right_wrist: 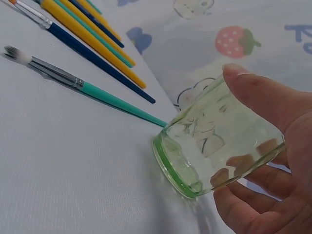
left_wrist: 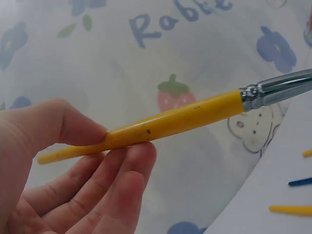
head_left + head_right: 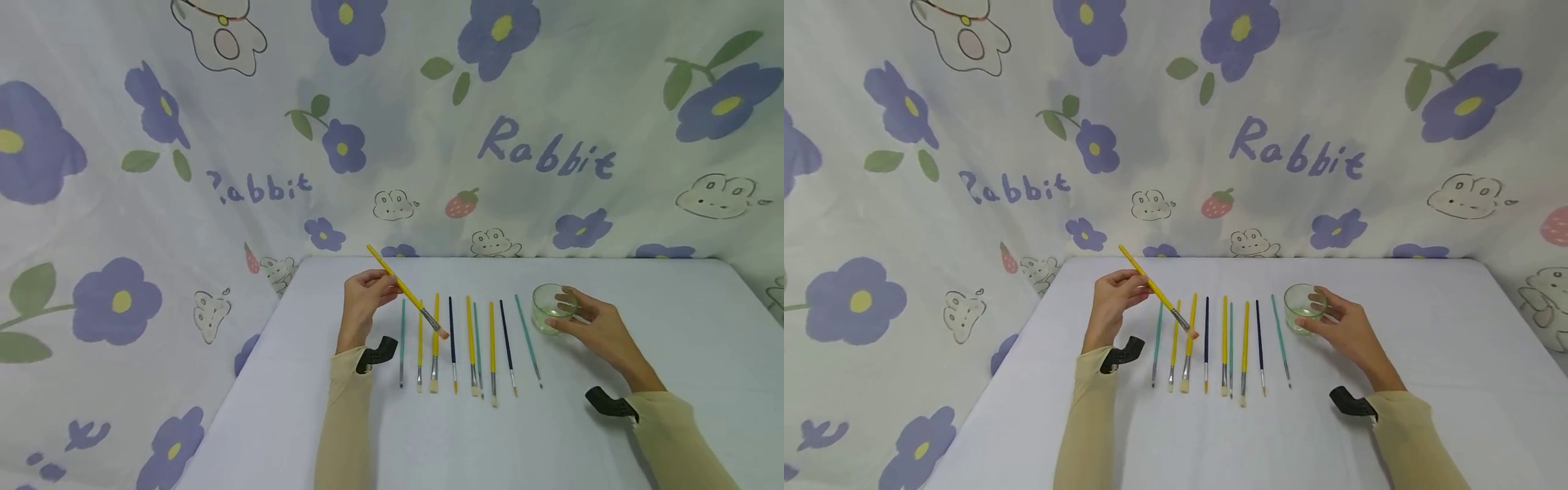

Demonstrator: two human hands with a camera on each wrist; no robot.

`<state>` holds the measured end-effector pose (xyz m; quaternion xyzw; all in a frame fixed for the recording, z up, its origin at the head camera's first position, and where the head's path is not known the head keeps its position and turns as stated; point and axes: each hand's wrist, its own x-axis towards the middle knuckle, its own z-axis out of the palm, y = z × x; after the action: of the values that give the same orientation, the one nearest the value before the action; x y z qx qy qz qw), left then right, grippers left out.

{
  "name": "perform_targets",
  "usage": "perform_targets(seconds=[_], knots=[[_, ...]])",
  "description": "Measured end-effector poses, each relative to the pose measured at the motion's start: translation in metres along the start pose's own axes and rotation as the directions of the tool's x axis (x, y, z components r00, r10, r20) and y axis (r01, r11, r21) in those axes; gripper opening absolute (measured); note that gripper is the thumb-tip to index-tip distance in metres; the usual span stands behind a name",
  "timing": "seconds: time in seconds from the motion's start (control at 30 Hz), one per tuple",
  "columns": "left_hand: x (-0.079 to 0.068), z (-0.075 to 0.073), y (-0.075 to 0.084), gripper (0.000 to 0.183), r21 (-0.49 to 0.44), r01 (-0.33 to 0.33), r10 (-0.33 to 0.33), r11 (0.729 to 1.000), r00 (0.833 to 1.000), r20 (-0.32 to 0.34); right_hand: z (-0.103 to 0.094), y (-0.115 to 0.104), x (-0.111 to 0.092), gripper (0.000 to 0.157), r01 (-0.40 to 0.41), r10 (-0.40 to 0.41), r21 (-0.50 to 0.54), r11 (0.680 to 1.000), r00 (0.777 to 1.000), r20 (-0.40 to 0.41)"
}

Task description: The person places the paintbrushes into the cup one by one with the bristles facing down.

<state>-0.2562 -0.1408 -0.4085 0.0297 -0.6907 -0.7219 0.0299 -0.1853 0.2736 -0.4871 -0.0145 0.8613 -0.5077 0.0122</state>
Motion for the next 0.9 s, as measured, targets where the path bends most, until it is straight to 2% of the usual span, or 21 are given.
perform_targets(seconds=[0.27, 0.47, 0.9], knots=[[0.001, 0.038, 0.000, 0.019, -0.107, -0.010, 0.013, 0.994, 1.000, 0.023, 0.001, -0.001, 0.000, 0.092, 0.001, 0.000, 0.023, 1.000, 1.000, -0.007], [0.003, 0.069, 0.006, 0.016, -0.161, -0.048, 0.057, 0.986, 0.997, 0.048, 0.001, -0.001, 0.000, 0.093, 0.012, -0.012, 0.033, 0.999, 1.000, -0.001], [0.003, 0.116, 0.007, 0.014, -0.189, -0.117, 0.140, 0.975, 0.984, 0.115, 0.002, 0.000, 0.000, 0.094, 0.013, -0.013, 0.008, 1.000, 1.000, -0.013]])
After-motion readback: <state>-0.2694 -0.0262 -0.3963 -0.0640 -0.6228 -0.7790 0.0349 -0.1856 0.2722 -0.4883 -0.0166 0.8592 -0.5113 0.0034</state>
